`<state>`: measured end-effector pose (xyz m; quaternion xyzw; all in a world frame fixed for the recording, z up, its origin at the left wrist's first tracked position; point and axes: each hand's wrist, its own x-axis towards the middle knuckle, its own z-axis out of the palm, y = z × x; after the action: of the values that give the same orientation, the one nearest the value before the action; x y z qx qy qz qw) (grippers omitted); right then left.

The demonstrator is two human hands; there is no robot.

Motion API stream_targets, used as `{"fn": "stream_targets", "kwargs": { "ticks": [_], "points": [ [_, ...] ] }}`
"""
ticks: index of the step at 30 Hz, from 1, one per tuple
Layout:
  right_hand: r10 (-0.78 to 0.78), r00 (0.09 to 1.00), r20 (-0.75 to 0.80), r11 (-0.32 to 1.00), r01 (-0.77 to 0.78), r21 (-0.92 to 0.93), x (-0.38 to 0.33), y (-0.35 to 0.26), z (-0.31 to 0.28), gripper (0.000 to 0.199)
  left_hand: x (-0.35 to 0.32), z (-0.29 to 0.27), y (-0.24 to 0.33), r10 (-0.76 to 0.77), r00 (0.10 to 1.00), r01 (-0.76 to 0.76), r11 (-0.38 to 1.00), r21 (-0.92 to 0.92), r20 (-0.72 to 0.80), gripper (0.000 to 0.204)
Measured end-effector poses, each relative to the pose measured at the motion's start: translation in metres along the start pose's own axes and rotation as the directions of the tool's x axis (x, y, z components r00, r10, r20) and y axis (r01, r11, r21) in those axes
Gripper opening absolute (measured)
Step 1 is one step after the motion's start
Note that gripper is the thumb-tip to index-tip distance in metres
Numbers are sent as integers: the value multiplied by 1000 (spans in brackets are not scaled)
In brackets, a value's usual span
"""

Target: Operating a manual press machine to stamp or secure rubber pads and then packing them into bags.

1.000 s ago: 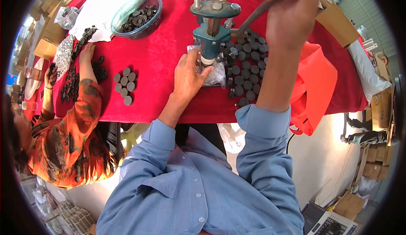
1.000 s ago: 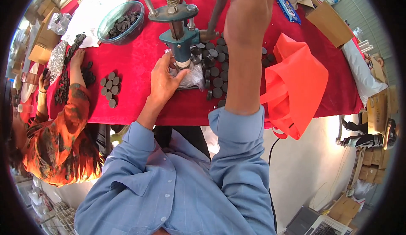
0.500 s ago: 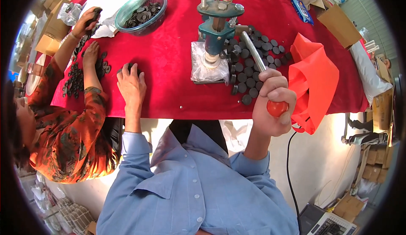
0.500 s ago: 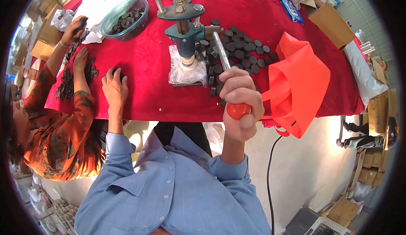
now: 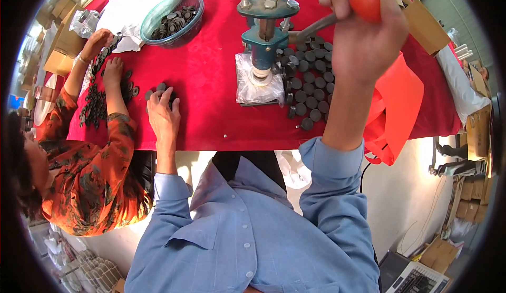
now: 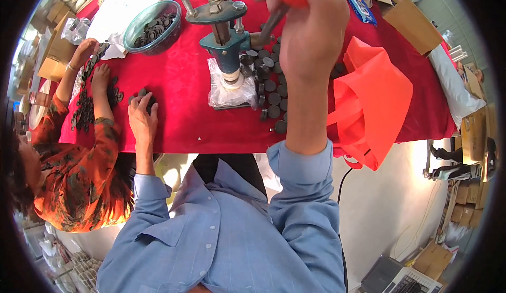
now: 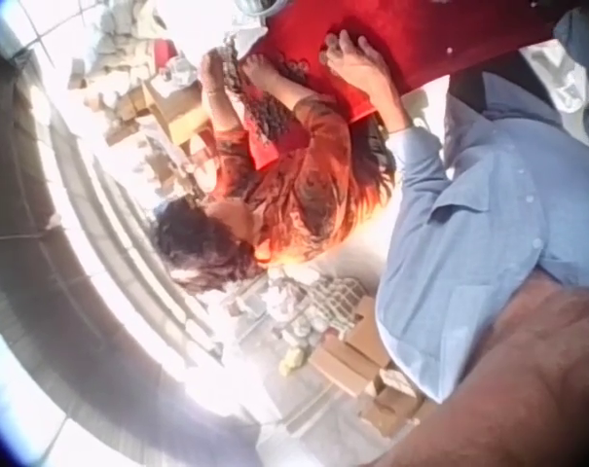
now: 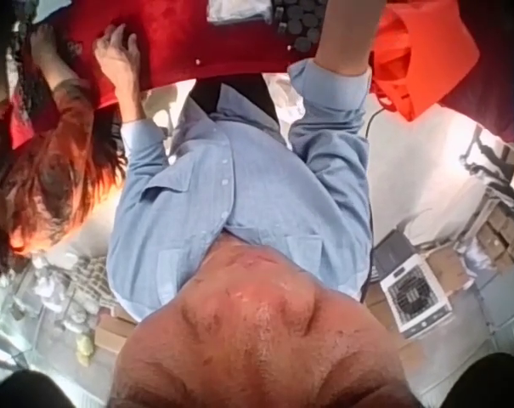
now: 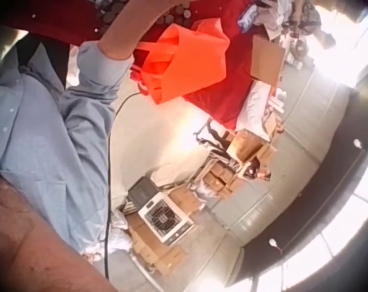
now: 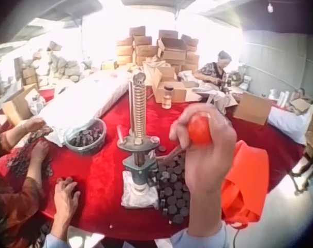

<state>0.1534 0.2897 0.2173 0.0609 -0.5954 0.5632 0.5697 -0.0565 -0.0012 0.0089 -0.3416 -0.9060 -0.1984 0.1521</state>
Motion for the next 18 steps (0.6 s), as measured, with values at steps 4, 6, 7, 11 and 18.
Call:
{"fn": "stream_targets", "kwargs": {
  "ticks": [4,6,7,11,18],
  "points": [
    [-14,999,43,986,7,168,35,18,2,35,7,9,-11,85,996,-87,985,-148,-17,41],
    [89,996,-15,958,-81,273,47,28,8,32,11,8,-3,-41,999,47,974,-220,29,45],
    [91,996,-16,958,-83,276,52,33,10,32,12,4,5,-172,981,189,941,-282,83,49],
    [159,987,-21,951,-147,271,55,32,8,29,13,-1,84,-20,998,43,871,-490,53,67],
    [171,984,-56,951,-150,271,49,27,14,29,20,30,167,173,982,-85,763,-641,75,80]
  ]
}}
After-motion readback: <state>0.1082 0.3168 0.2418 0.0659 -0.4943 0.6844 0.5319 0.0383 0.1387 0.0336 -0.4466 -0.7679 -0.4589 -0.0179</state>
